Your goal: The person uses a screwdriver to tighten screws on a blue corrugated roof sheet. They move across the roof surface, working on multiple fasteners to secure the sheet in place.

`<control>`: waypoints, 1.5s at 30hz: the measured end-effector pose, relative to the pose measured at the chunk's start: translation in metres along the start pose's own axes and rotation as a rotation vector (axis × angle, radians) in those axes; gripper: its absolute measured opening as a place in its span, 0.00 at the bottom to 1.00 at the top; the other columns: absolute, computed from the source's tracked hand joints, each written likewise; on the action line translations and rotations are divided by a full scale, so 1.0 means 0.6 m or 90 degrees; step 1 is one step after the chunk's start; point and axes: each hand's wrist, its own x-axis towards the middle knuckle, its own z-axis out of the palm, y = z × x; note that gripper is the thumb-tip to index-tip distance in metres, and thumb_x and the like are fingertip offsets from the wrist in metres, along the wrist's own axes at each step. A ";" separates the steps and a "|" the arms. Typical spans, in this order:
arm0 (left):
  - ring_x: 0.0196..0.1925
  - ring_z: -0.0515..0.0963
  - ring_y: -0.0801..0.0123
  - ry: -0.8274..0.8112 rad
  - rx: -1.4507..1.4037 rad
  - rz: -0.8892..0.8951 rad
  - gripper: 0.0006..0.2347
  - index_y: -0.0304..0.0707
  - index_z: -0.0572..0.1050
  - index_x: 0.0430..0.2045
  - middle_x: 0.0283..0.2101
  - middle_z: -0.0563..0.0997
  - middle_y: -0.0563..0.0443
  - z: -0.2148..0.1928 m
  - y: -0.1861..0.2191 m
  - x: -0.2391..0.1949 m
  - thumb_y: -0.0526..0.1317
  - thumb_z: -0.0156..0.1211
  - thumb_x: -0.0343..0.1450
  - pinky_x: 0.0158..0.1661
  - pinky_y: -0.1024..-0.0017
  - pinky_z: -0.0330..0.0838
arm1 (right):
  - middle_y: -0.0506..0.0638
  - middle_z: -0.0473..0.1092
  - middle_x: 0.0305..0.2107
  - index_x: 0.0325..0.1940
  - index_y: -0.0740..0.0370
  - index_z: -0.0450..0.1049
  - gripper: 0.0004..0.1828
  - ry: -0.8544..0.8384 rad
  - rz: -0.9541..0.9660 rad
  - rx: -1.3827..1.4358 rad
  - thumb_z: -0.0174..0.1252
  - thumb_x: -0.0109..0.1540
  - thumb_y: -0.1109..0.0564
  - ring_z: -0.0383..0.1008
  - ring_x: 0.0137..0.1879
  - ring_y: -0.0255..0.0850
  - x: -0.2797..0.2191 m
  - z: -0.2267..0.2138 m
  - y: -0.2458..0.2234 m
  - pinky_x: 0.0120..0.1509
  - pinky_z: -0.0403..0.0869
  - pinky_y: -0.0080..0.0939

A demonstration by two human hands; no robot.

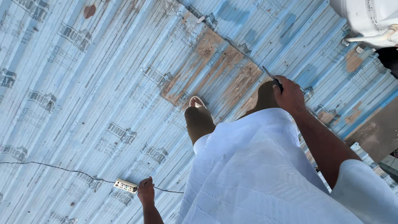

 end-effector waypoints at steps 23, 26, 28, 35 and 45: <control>0.40 0.86 0.63 -0.171 -0.037 0.248 0.16 0.32 0.79 0.47 0.41 0.86 0.42 -0.214 0.346 0.397 0.45 0.63 0.71 0.43 0.67 0.77 | 0.63 0.79 0.38 0.51 0.64 0.70 0.23 0.025 0.589 0.223 0.65 0.61 0.46 0.81 0.47 0.59 -0.050 0.296 -0.172 0.53 0.77 0.55; 0.40 0.85 0.62 -0.167 0.000 0.283 0.16 0.32 0.79 0.47 0.42 0.86 0.42 -0.264 0.416 0.428 0.45 0.64 0.72 0.43 0.67 0.77 | 0.61 0.79 0.35 0.49 0.65 0.71 0.22 0.083 0.545 0.298 0.66 0.59 0.50 0.81 0.43 0.56 0.034 0.330 -0.252 0.50 0.78 0.54; 0.40 0.85 0.63 -0.146 0.003 0.302 0.15 0.32 0.79 0.47 0.42 0.86 0.42 -0.290 0.461 0.455 0.45 0.63 0.72 0.42 0.66 0.77 | 0.58 0.80 0.32 0.47 0.65 0.73 0.19 0.105 0.548 0.376 0.67 0.57 0.53 0.82 0.37 0.48 0.090 0.351 -0.290 0.44 0.77 0.48; 0.41 0.87 0.59 -0.172 0.098 0.419 0.12 0.33 0.79 0.45 0.41 0.86 0.41 -0.283 0.643 0.560 0.42 0.64 0.73 0.43 0.64 0.79 | 0.55 0.77 0.33 0.50 0.66 0.72 0.14 0.162 0.690 0.841 0.60 0.63 0.57 0.79 0.29 0.41 0.374 0.439 -0.265 0.28 0.71 0.40; 0.42 0.87 0.56 -0.461 0.289 0.656 0.14 0.36 0.79 0.42 0.43 0.86 0.43 0.277 0.863 0.940 0.44 0.66 0.68 0.42 0.59 0.80 | 0.59 0.78 0.35 0.46 0.65 0.72 0.12 0.275 0.513 0.457 0.64 0.60 0.60 0.83 0.41 0.49 0.577 0.735 -0.151 0.47 0.79 0.47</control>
